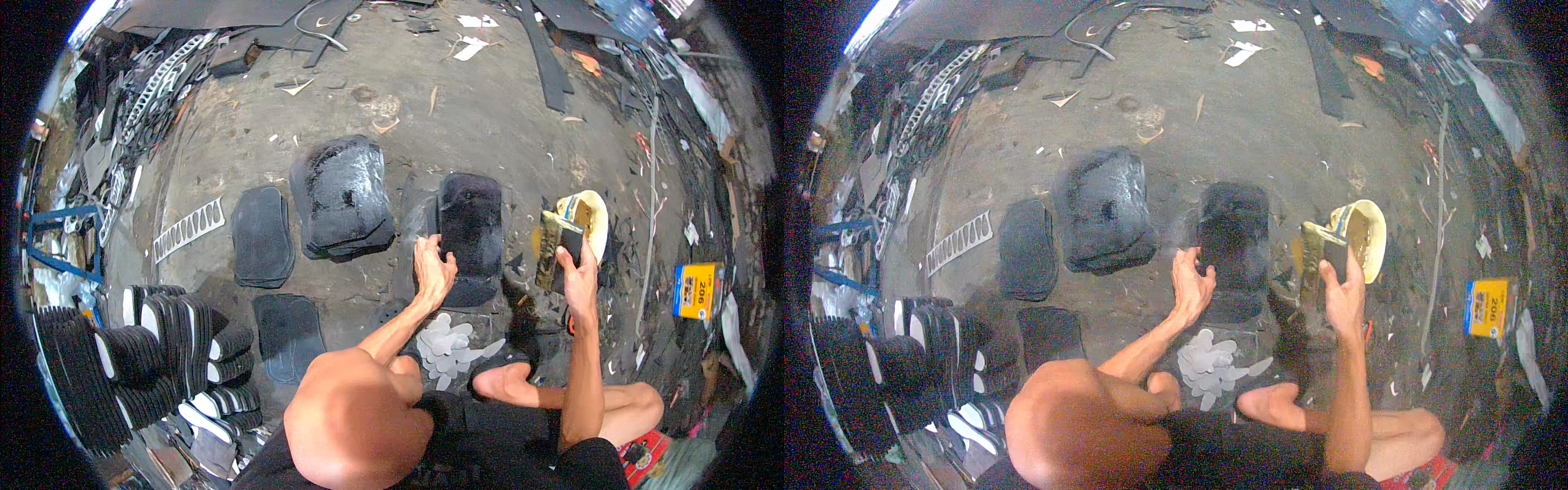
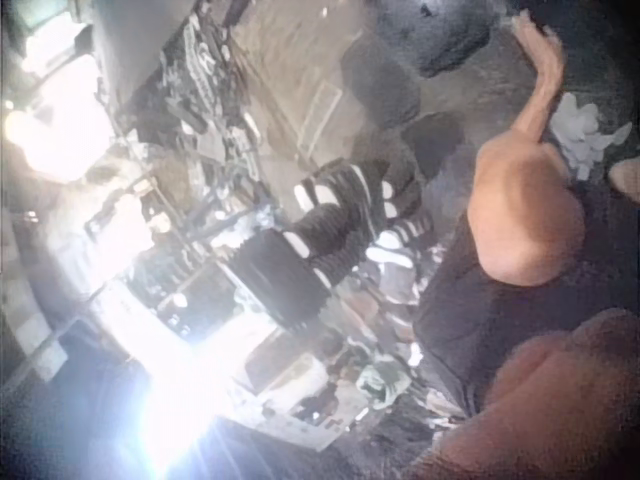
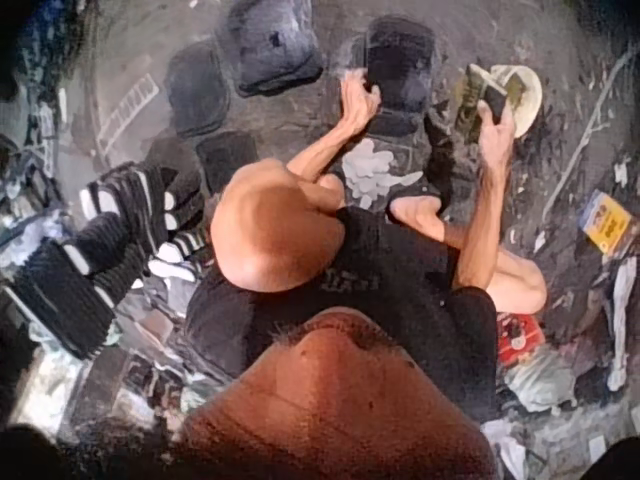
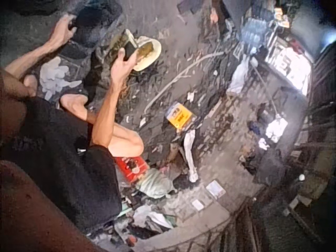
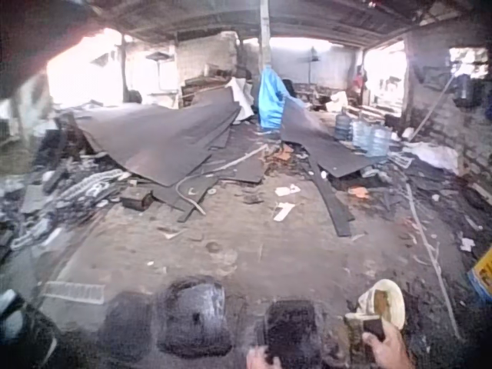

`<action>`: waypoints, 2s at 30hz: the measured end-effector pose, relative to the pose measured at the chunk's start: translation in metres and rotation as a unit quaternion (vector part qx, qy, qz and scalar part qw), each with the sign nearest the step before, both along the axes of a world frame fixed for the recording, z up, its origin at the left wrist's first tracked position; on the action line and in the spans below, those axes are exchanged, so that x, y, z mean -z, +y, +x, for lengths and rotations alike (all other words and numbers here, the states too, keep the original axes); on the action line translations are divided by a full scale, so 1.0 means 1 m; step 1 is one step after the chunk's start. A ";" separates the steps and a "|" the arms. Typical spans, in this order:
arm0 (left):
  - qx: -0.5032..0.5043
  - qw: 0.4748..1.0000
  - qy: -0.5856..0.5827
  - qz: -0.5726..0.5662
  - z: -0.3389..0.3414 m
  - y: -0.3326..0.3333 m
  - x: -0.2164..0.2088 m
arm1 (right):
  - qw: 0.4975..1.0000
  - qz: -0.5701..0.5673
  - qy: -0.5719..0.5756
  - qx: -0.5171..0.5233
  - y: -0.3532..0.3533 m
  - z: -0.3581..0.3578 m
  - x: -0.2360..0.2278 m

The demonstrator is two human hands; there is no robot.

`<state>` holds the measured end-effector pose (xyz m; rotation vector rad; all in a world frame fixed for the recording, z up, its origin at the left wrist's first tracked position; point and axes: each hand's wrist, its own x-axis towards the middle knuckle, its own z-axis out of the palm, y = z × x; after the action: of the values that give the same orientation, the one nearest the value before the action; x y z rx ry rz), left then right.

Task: The person sits on the floor and applies a yellowish adhesive from a bucket onto black footwear parts using a brush. After coating several parts, the person picks up small white cylindrical objects and handles them briefly.

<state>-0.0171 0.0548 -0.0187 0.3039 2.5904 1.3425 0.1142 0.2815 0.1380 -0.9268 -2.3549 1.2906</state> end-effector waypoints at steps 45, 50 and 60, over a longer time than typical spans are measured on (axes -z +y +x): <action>-0.128 0.989 -0.070 0.000 0.017 0.017 0.013 | 0.982 0.140 -0.122 0.027 -0.053 -0.074 0.137; 0.008 0.992 0.033 0.125 -0.001 0.003 -0.008 | 0.988 0.099 -0.115 0.017 -0.048 -0.070 0.123; 0.058 0.984 -0.004 0.168 -0.004 0.000 -0.061 | 0.984 0.119 -0.123 0.047 -0.042 -0.071 0.074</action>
<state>-0.0209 0.0544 0.0422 0.4929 2.2908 1.7293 0.0434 0.2396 0.0641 -1.1581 -2.5427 0.8779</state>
